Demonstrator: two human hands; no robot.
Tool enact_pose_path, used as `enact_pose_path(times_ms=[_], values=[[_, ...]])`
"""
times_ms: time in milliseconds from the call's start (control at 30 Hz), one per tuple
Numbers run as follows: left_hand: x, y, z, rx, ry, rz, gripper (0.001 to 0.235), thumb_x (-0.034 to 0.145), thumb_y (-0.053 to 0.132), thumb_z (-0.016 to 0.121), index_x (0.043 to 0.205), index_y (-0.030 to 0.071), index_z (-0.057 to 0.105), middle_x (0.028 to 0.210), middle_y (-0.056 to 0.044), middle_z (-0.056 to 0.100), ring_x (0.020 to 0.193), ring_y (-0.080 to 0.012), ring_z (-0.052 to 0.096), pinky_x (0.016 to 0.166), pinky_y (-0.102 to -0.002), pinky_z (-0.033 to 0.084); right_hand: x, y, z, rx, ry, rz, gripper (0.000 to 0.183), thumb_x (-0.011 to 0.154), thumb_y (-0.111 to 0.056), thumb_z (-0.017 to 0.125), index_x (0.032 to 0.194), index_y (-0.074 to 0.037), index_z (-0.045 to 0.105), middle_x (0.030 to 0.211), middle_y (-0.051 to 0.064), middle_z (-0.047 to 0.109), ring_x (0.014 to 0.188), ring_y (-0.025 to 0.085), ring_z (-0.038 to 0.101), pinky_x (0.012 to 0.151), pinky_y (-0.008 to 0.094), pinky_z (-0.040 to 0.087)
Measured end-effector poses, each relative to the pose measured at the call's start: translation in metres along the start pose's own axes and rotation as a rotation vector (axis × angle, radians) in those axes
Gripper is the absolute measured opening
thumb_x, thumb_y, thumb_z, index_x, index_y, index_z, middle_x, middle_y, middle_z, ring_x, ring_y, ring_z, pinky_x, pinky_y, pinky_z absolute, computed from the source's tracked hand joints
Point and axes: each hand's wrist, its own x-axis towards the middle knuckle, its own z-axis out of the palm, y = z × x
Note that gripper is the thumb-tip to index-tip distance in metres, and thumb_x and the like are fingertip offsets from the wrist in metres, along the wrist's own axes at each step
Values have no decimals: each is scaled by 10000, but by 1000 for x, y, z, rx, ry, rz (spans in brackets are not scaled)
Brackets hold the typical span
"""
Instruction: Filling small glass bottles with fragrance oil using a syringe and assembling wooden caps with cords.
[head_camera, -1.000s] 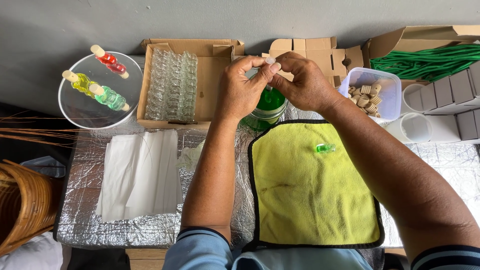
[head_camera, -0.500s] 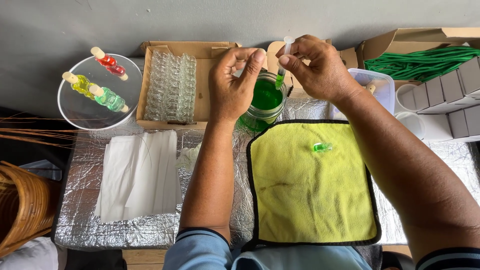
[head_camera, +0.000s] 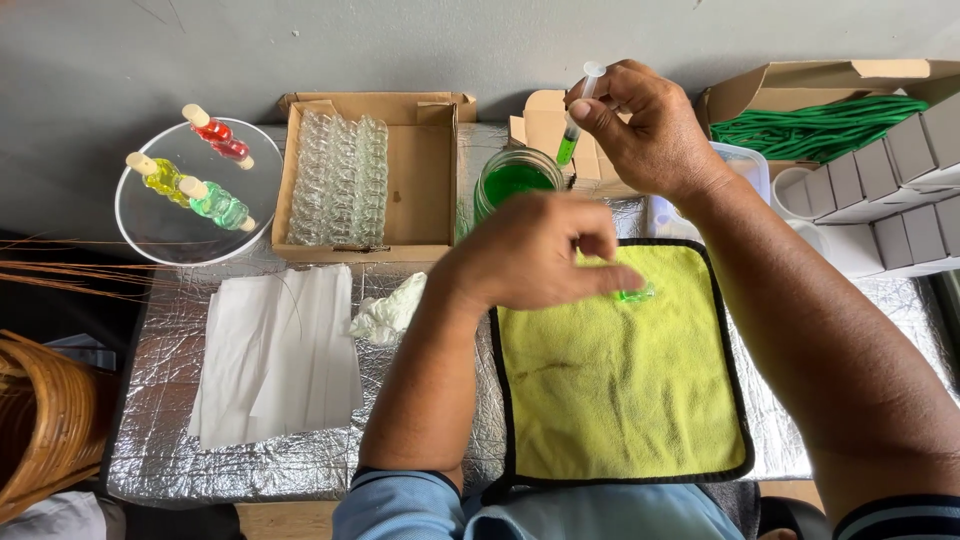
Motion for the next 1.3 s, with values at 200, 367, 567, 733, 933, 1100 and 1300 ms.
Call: enact_pose_path(times_ms=[200,367,567,733,933,1100,1300], values=[[19,-8,69,366,-569,-466,818,779,681,710,1353,131,515,1349,-173,583,1197,-356,610,973,-489,488,-10,-6,5,172,9,138,234,1108,-256,617,1160,-31,658,1132,82,688,1075,181,662,930,323,543],[16,-31,109,440,-428,-443,1220,757,648,819,1613,75,167,1258,-238,551,1103,-389,626,893,-542,548,-20,3,2,165,29,176,205,1113,-265,611,1081,-68,657,1074,43,665,1007,145,619,896,310,501],[21,-36,114,388,-445,-523,994,742,597,841,1496,161,364,1294,-190,535,1082,-423,644,808,-572,552,-27,-7,2,303,67,221,237,1114,-294,592,1012,-87,648,1009,7,657,925,94,567,830,259,474],[23,-44,120,363,-516,-549,1014,729,600,830,1539,182,386,1382,-160,543,1123,-385,650,859,-517,543,-29,-10,5,406,53,217,216,1110,-282,582,1051,-82,637,987,-5,630,927,95,559,866,267,486],[21,-45,116,261,-528,-534,801,829,498,808,1459,90,528,1196,-225,653,1154,-391,689,1021,-513,528,-32,-16,15,492,125,212,156,1088,-168,668,1051,-22,707,868,91,665,919,157,603,922,381,519],[24,-42,115,265,-520,-516,686,869,465,778,1419,103,584,1186,-201,679,1157,-376,693,1016,-495,528,-40,-15,11,465,125,211,148,1086,-153,668,1033,-21,703,879,100,679,912,161,619,915,383,519],[23,-54,123,233,-505,-496,565,889,467,754,1329,122,675,1117,-177,699,1106,-339,695,1039,-497,510,-38,-8,7,482,171,164,142,1093,-130,661,1018,-13,694,896,110,686,875,154,611,873,362,526]])
